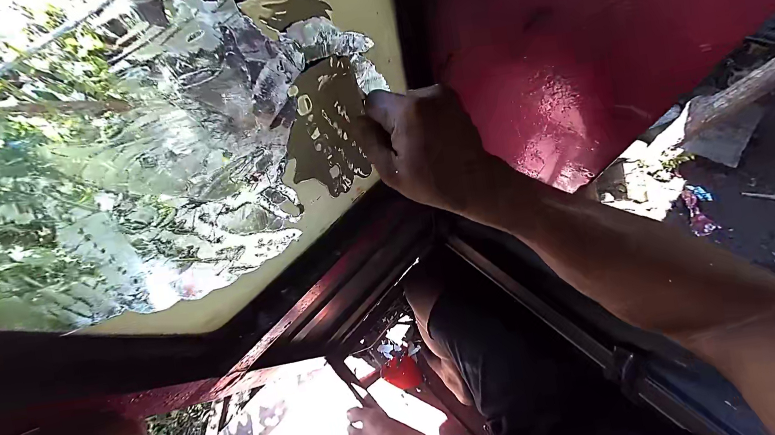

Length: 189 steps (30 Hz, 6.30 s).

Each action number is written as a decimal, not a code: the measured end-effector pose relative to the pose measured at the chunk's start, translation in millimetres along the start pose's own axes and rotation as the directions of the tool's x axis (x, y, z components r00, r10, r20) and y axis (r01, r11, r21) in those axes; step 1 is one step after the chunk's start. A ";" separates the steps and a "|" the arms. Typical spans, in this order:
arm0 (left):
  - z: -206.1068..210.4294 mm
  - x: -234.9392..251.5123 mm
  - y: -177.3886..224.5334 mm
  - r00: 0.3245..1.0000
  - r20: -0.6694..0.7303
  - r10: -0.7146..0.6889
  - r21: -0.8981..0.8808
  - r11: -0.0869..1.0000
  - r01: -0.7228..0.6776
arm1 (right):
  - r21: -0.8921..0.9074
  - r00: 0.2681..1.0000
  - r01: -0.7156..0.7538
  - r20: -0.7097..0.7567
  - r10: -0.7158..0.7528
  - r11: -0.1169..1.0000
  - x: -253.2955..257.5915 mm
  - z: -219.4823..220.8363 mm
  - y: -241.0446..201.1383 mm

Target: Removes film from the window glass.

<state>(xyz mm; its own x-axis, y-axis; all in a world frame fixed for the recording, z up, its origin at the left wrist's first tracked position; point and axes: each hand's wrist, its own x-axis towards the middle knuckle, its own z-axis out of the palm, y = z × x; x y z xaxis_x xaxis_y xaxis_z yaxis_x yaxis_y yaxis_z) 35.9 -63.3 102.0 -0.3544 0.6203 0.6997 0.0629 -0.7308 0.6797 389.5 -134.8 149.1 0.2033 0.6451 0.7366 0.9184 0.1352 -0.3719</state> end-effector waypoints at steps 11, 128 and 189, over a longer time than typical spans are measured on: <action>4.1 2.1 2.8 0.998 0.042 0.048 -0.059 0.997 -0.046 | 0.023 0.995 0.099 -0.016 -0.099 0.995 -10.9 0.4 -4.4; -18.0 21.4 -26.3 0.932 0.276 0.235 -0.227 0.958 -0.174 | 0.442 0.991 -0.058 -0.086 0.106 0.895 -64.1 -0.2 22.6; -3.8 -1.1 -1.0 0.998 0.054 0.015 -0.122 0.992 -0.009 | 0.174 0.953 -0.006 -0.299 0.059 0.985 -31.3 59.8 38.7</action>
<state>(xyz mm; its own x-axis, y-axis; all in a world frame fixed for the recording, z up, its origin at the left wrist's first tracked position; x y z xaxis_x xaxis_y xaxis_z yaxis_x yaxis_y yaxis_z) 32.7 -64.4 99.6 -0.3026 0.6234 0.7210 -0.0483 -0.7655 0.6416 398.4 -104.8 77.9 0.3491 0.3978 0.8485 0.8441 0.2598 -0.4691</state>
